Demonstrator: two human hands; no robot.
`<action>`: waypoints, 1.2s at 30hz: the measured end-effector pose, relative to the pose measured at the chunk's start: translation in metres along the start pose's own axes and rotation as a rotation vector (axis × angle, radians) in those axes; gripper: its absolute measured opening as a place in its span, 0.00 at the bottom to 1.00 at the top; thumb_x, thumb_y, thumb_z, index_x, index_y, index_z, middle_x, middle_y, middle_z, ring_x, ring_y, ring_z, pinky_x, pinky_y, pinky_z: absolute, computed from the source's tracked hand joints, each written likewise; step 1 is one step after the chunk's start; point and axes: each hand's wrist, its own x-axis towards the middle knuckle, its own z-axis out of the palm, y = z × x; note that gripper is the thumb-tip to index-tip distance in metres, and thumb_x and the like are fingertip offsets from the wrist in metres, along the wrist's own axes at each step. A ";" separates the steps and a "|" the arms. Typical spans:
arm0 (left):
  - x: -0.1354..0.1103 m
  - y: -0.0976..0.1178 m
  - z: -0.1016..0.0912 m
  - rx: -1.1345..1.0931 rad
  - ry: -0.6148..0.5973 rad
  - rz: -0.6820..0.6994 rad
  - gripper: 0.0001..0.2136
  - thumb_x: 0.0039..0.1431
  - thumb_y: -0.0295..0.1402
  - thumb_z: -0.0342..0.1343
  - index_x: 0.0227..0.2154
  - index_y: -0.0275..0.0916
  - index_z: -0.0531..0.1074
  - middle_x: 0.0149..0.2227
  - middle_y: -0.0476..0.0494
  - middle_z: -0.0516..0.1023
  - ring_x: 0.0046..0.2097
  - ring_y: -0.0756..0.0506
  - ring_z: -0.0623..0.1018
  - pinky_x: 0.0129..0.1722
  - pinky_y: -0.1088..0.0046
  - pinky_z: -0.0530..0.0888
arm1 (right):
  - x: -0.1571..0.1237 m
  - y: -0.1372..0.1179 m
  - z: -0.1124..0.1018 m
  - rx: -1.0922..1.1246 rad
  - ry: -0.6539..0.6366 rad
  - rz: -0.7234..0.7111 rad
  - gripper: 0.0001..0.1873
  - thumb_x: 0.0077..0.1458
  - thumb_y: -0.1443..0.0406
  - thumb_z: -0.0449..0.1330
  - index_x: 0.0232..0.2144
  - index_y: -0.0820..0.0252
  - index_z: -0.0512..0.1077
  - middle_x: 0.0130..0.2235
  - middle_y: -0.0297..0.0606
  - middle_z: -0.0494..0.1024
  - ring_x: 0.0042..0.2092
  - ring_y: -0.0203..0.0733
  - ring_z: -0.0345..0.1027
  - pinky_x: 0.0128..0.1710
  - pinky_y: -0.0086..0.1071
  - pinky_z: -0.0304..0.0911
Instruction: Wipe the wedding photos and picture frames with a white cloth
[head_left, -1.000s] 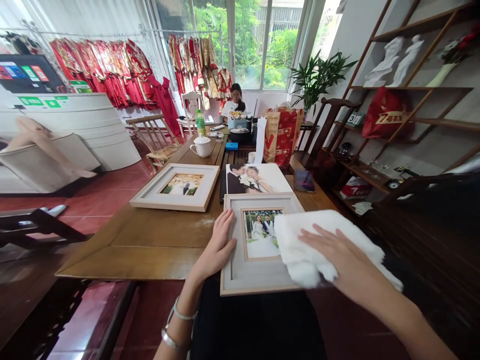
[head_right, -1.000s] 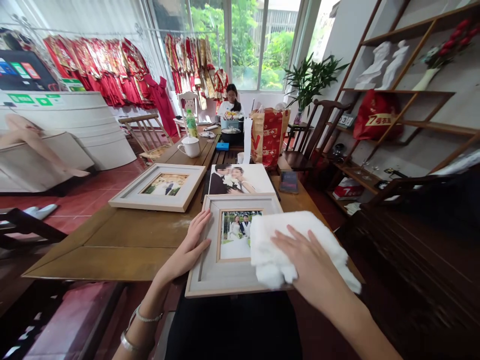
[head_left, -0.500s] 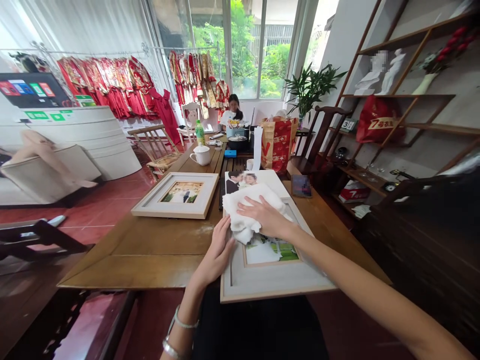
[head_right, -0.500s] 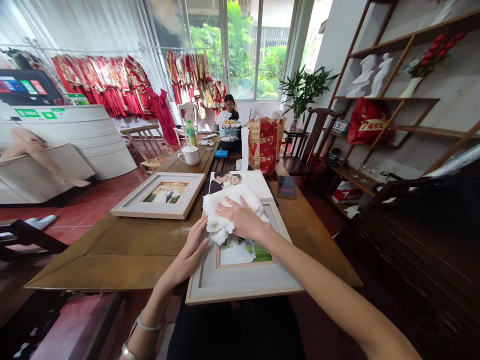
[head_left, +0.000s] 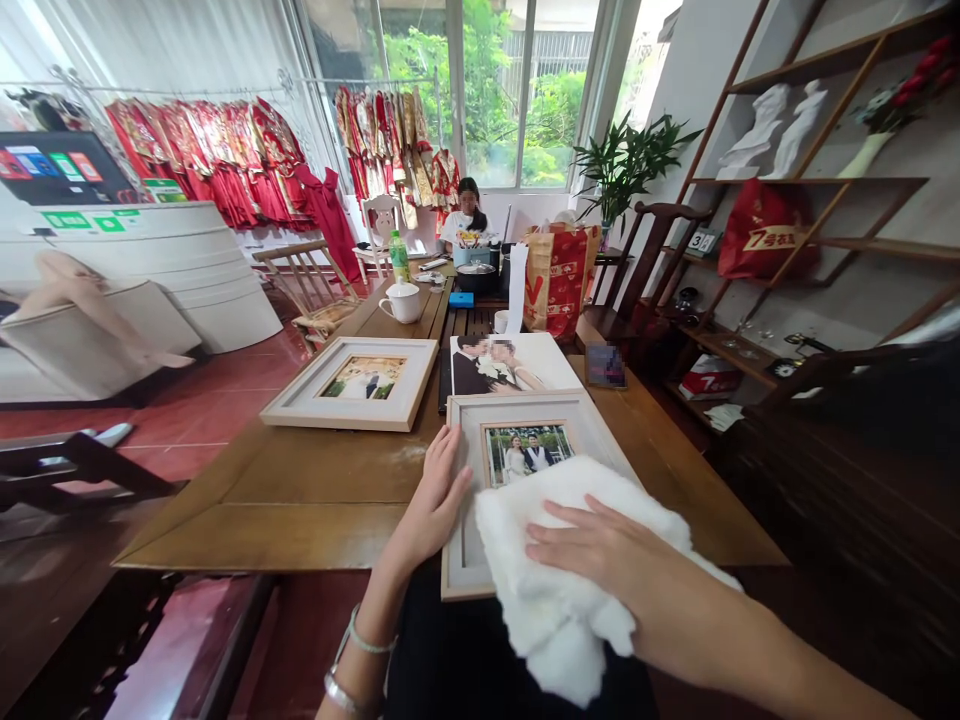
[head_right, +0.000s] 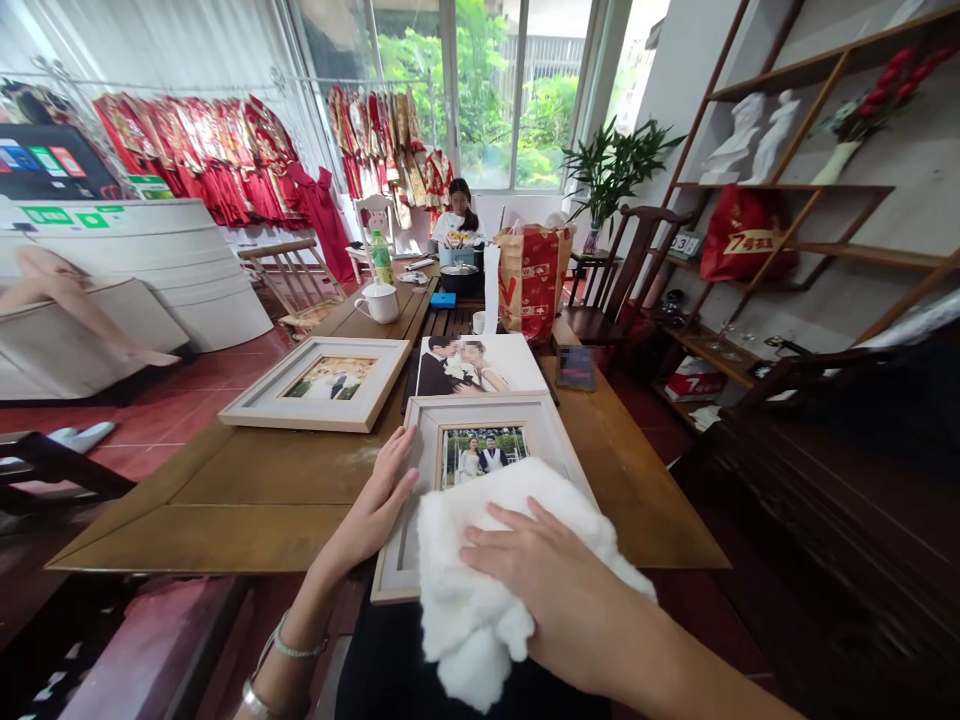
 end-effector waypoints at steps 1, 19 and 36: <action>0.000 0.001 -0.001 0.005 -0.008 0.009 0.26 0.64 0.33 0.45 0.63 0.47 0.47 0.67 0.44 0.46 0.68 0.42 0.43 0.65 0.55 0.45 | -0.004 0.005 -0.001 -0.034 0.023 0.063 0.34 0.43 0.75 0.53 0.54 0.51 0.67 0.58 0.38 0.68 0.63 0.53 0.51 0.62 0.55 0.42; 0.005 0.014 0.000 0.001 0.138 0.051 0.22 0.51 0.20 0.46 0.49 0.40 0.69 0.52 0.41 0.71 0.53 0.41 0.71 0.51 0.61 0.70 | 0.042 0.016 0.019 -0.079 0.127 -0.018 0.43 0.39 0.76 0.51 0.61 0.56 0.56 0.63 0.38 0.59 0.66 0.50 0.41 0.61 0.60 0.34; 0.004 0.010 -0.005 -0.009 0.036 0.037 0.28 0.45 0.18 0.46 0.52 0.42 0.66 0.56 0.42 0.68 0.59 0.41 0.65 0.59 0.57 0.62 | 0.054 0.112 -0.020 -0.365 0.384 0.293 0.30 0.50 0.72 0.51 0.58 0.63 0.62 0.61 0.45 0.61 0.64 0.57 0.47 0.59 0.59 0.44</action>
